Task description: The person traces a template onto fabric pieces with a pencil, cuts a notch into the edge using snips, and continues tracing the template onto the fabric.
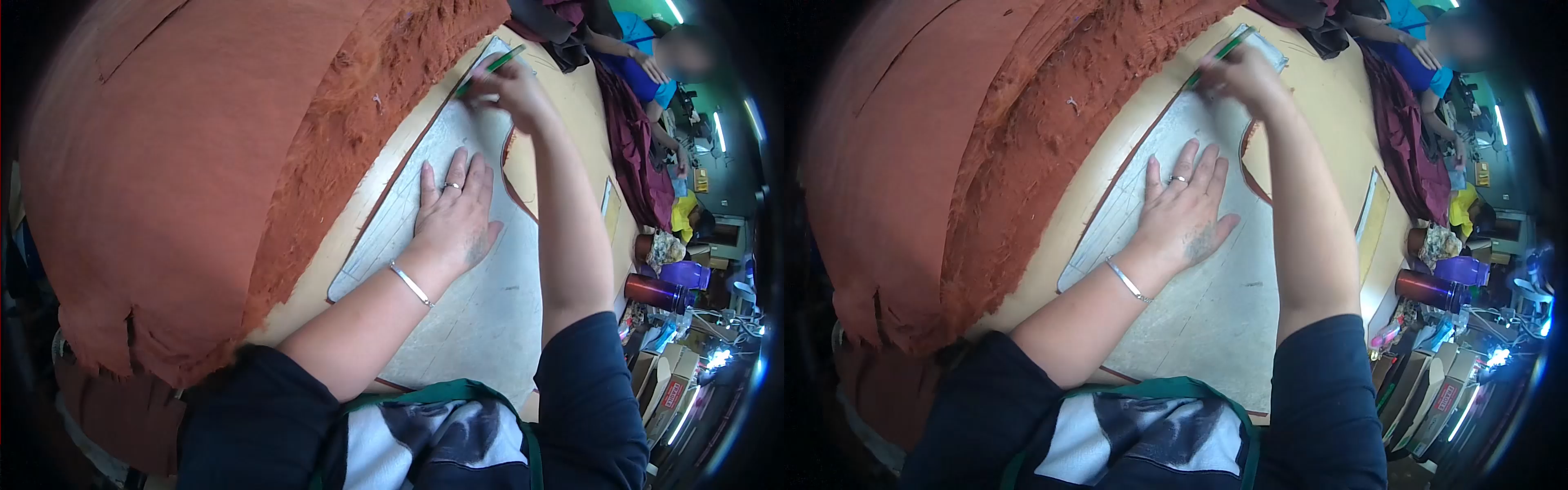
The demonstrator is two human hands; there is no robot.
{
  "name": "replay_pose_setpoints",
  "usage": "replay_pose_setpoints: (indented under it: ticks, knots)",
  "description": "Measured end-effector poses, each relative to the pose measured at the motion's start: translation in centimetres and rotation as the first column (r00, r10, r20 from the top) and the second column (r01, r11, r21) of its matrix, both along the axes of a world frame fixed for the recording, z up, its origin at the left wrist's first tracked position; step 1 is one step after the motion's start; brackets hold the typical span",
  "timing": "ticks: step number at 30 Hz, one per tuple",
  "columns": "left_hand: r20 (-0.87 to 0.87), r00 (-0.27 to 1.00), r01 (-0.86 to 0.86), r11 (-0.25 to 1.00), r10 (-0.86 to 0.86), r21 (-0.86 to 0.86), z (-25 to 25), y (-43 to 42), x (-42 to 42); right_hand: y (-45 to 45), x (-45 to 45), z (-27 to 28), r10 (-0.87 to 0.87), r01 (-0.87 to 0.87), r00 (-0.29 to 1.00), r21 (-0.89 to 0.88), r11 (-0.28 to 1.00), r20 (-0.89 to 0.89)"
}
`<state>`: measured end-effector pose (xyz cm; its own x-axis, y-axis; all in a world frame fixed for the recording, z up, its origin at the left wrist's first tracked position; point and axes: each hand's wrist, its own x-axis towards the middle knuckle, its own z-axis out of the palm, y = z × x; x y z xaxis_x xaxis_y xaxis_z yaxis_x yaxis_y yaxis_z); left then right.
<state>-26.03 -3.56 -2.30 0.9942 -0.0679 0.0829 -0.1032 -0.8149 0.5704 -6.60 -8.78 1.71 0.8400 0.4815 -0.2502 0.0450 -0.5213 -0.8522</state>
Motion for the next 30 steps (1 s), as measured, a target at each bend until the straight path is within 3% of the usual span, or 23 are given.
replay_pose_setpoints:
  ticks: [3, 4, 7, 9, 11, 13, 15, 17, 18, 19, 20, 21, 23, 27, 30]
  knots:
    - [0.039, 0.999, -0.013, 1.000, 0.014, -0.013, -0.4, -0.2, 0.0, -0.4, 5.1, -0.4, -0.199, 0.200, 0.948, 0.022, 0.980, 0.248]
    - [0.043, 0.999, -0.014, 1.000, 0.014, -0.012, -0.4, -0.2, 0.0, -0.4, 6.3, -1.0, -0.163, 0.185, 0.891, -0.012, 0.983, 0.424]
    - [0.048, 0.999, -0.021, 0.999, 0.023, -0.035, -0.4, -0.2, -0.1, -0.8, 6.2, -2.6, -0.184, 0.192, 0.754, 0.056, 0.980, 0.631]
    - [0.064, 0.998, -0.024, 0.999, 0.026, -0.043, -0.4, -0.1, -0.1, -1.9, 4.8, -2.7, -0.291, 0.215, 0.784, 0.201, 0.956, 0.548]
    - [0.060, 0.998, -0.023, 0.999, 0.025, -0.045, -0.4, -0.1, -0.2, -1.8, 1.3, -1.3, -0.398, 0.287, 0.881, 0.380, 0.879, 0.257]
    - [0.041, 0.999, -0.021, 0.999, 0.022, -0.033, -0.3, 0.1, -0.1, -1.3, -2.1, -0.6, -0.212, 0.189, 0.976, 0.275, 0.943, 0.056]
    - [0.091, 0.992, -0.092, 0.996, 0.093, -0.018, -0.8, -0.5, 0.0, 0.8, -7.4, 0.2, 0.000, 0.004, 0.999, 0.141, 0.990, -0.032]
    - [-0.210, 0.977, 0.069, 0.989, -0.040, 0.132, 1.3, 0.6, 0.6, 2.7, -12.1, 0.6, 0.143, -0.124, 0.983, 0.156, 0.980, -0.115]
    - [-0.097, 0.994, -0.040, 0.997, 0.046, 0.063, -2.4, -1.3, 2.4, 3.1, -13.2, 0.1, 0.207, -0.200, 0.973, 0.077, 0.977, -0.099]
    - [-0.009, 1.000, -0.015, 0.981, 0.017, 0.195, -2.3, -0.8, 1.8, 3.7, -14.3, 0.1, 0.271, -0.273, 0.959, -0.006, 0.962, -0.084]
    - [0.074, 0.997, -0.001, 0.946, -0.025, 0.324, -2.3, -0.1, 1.0, 4.2, -15.1, 1.1, 0.307, -0.319, 0.948, -0.213, 0.923, -0.089]
    - [0.111, 0.993, -0.001, 0.914, -0.048, 0.406, -2.0, 0.1, 0.6, 4.5, -15.7, 1.1, 0.312, -0.337, 0.938, -0.182, 0.924, -0.150]
    - [0.147, 0.987, -0.017, 0.853, -0.070, 0.522, -1.4, 0.3, 0.0, 4.8, -16.0, 1.2, 0.341, -0.356, 0.935, -0.260, 0.898, -0.101]
    - [-0.046, 0.993, 0.118, 0.908, -0.108, 0.403, -0.3, 0.4, 0.9, 4.7, -16.2, 0.9, 0.379, -0.383, 0.923, -0.250, 0.889, -0.069]
    - [0.083, 0.994, 0.013, 0.819, -0.074, 0.574, -0.8, 0.2, 0.0, 4.7, -16.3, 0.9, 0.398, -0.402, 0.915, -0.247, 0.881, -0.068]
